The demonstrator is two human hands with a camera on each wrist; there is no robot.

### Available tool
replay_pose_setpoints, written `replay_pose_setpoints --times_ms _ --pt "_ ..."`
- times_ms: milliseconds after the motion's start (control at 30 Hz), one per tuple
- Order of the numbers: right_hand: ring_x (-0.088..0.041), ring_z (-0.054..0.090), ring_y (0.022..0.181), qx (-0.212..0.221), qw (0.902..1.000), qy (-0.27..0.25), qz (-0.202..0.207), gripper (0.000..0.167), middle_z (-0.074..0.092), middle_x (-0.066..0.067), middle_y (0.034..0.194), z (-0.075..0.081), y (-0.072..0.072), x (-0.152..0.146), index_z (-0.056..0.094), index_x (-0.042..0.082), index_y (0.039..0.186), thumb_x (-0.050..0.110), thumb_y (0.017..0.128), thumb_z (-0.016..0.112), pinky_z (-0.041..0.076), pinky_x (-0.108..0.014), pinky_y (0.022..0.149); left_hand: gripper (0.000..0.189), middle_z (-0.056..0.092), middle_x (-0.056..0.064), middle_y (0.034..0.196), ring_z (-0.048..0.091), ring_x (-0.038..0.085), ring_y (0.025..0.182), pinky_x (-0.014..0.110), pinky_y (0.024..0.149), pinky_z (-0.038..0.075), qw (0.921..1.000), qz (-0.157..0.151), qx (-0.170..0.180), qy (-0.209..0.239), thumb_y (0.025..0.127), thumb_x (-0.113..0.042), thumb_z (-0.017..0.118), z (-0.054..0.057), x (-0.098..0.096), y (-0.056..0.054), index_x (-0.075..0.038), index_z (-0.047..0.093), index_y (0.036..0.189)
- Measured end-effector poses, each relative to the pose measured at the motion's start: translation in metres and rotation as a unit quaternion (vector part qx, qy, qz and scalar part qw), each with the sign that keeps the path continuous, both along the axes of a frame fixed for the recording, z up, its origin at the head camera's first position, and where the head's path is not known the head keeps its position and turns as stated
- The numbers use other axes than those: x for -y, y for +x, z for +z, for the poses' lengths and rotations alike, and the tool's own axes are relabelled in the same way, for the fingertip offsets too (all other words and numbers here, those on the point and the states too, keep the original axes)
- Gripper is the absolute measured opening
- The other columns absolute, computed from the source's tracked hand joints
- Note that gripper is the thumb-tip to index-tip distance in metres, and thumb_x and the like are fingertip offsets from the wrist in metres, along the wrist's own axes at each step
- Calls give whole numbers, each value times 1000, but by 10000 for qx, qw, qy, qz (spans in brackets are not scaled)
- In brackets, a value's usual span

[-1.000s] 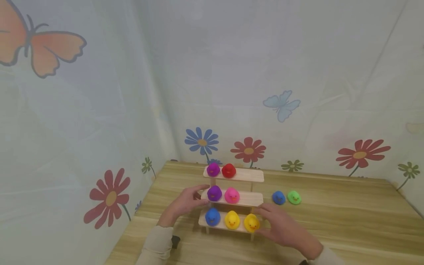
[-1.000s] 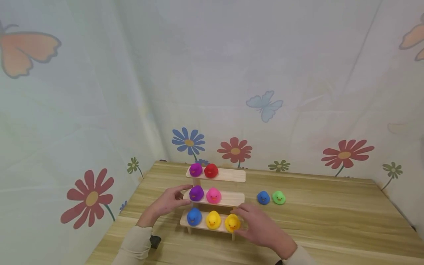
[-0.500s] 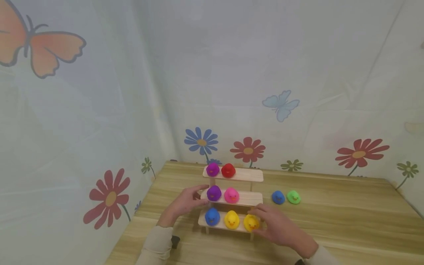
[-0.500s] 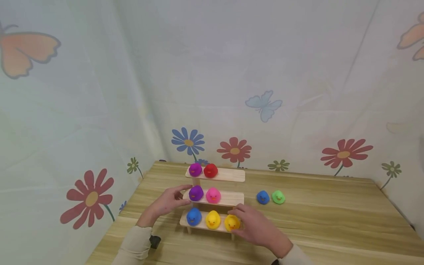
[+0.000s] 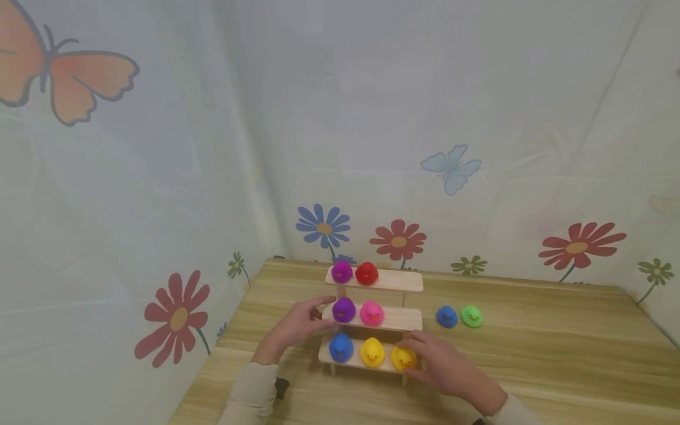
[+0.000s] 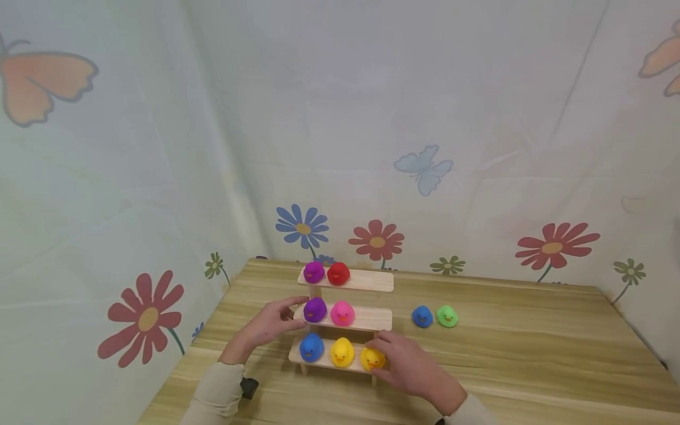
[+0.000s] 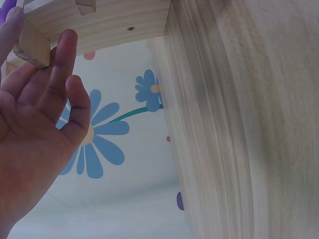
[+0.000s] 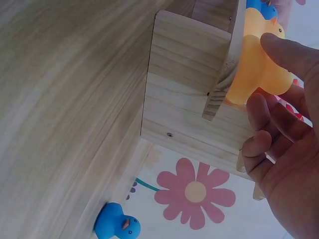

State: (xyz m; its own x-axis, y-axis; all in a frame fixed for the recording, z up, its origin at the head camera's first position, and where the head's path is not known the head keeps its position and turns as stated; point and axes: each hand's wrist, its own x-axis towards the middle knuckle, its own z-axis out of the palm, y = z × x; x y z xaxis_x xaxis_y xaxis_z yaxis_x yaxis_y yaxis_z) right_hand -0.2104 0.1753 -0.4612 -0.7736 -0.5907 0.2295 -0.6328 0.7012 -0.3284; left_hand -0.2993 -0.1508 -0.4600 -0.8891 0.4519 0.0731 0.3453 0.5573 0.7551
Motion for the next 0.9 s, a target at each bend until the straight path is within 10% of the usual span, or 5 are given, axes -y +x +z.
replay_pose_setpoints --times_ms 900 --pt "-4 56 89 -483 9978 -385 -233 43 59 3 115 -4 7 -24 62 11 117 25 79 75 51 -27 75 55 61 1 108 56 16 84 30 65 50 10000 -18 5 -1 85 -39 68 -1 0 -1 -21 51 134"
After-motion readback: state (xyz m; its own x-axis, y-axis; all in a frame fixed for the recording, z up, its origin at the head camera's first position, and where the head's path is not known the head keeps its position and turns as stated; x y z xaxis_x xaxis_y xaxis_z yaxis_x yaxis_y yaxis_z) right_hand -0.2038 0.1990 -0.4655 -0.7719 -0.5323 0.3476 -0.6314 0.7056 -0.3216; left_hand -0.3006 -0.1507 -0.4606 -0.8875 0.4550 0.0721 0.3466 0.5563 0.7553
